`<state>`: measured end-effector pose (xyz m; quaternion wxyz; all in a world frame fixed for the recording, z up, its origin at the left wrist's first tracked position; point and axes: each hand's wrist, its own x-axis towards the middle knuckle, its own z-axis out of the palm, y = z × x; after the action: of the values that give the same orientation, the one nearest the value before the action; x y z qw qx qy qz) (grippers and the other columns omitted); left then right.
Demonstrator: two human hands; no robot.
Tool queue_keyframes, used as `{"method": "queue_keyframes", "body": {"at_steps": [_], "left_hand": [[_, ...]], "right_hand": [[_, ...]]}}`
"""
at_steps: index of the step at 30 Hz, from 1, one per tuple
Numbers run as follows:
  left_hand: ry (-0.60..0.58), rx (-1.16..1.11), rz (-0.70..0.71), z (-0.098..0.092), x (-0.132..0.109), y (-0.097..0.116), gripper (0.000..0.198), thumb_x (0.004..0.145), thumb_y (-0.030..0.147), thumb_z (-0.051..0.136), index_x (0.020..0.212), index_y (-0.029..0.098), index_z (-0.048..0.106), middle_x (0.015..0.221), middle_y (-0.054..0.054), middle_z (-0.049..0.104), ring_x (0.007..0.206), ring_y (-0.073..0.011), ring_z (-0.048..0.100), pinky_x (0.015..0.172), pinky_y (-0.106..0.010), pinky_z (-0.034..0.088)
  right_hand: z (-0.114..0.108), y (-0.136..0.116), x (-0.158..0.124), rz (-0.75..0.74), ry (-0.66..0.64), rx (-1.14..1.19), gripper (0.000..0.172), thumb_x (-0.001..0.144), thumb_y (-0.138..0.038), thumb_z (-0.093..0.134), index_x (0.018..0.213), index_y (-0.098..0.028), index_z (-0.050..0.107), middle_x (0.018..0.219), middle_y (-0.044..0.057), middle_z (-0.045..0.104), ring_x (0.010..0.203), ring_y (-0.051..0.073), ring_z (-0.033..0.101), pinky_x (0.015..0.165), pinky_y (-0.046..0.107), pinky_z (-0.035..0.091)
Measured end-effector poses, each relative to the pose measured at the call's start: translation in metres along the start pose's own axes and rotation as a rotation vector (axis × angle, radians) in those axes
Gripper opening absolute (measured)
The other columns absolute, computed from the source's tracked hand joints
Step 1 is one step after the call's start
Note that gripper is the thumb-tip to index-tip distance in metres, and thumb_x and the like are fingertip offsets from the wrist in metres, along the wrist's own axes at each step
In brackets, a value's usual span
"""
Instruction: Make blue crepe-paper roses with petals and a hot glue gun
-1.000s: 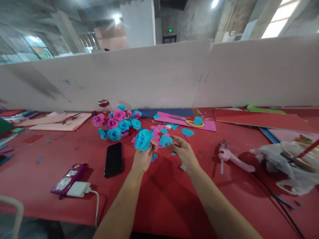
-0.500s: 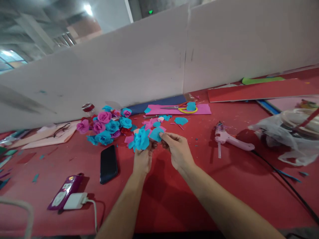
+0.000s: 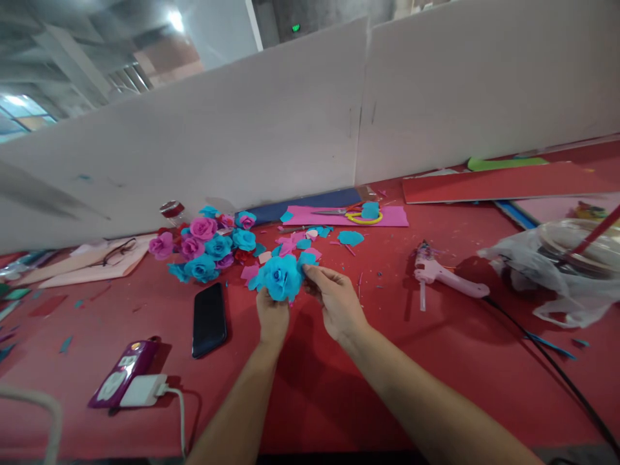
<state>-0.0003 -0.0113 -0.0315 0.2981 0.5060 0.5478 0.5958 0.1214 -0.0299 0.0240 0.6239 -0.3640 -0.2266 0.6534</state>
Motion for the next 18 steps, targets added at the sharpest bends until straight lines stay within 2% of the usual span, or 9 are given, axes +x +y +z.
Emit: {"method": "queue_keyframes", "body": {"at_steps": [4, 9, 13, 18], "left_hand": [[-0.033, -0.023, 0.055, 0.0049, -0.0002, 0.0077, 0.005, 0.067, 0.022, 0.061, 0.07, 0.018, 0.062, 0.067, 0.0, 0.062, 0.071, -0.0172, 0.057, 0.068, -0.029, 0.047], [-0.038, -0.101, 0.043, 0.0071, 0.0004, 0.0054, 0.005, 0.068, 0.022, 0.061, 0.07, 0.018, 0.062, 0.07, -0.001, 0.063, 0.076, -0.0175, 0.059, 0.07, -0.029, 0.048], [-0.004, -0.055, 0.062, 0.0056, 0.0004, 0.0028, 0.005, 0.068, 0.022, 0.06, 0.07, 0.018, 0.063, 0.065, 0.0, 0.061, 0.07, -0.0162, 0.056, 0.066, -0.028, 0.047], [0.024, 0.012, 0.074, 0.0034, -0.0006, 0.0023, 0.004, 0.064, 0.019, 0.057, 0.062, 0.017, 0.06, 0.058, 0.002, 0.055, 0.057, -0.0119, 0.046, 0.057, -0.025, 0.042]], "right_hand": [[0.0016, -0.0016, -0.001, 0.024, -0.027, 0.113, 0.018, 0.061, -0.035, 0.077, 0.061, -0.019, 0.07, 0.063, -0.001, 0.062, 0.061, 0.011, 0.052, 0.067, 0.027, 0.044], [0.0021, -0.0018, -0.0013, 0.034, -0.041, 0.142, 0.016, 0.063, -0.033, 0.076, 0.061, -0.019, 0.068, 0.061, -0.003, 0.059, 0.061, 0.01, 0.051, 0.067, 0.026, 0.044], [0.0016, -0.0002, -0.0009, 0.054, -0.03, 0.151, 0.016, 0.061, -0.032, 0.077, 0.06, -0.018, 0.068, 0.061, -0.003, 0.058, 0.062, 0.01, 0.051, 0.066, 0.026, 0.044], [0.0002, 0.0018, 0.0002, 0.038, 0.002, 0.122, 0.017, 0.06, -0.031, 0.077, 0.057, -0.018, 0.067, 0.057, -0.003, 0.055, 0.061, 0.011, 0.051, 0.065, 0.026, 0.043]]}}
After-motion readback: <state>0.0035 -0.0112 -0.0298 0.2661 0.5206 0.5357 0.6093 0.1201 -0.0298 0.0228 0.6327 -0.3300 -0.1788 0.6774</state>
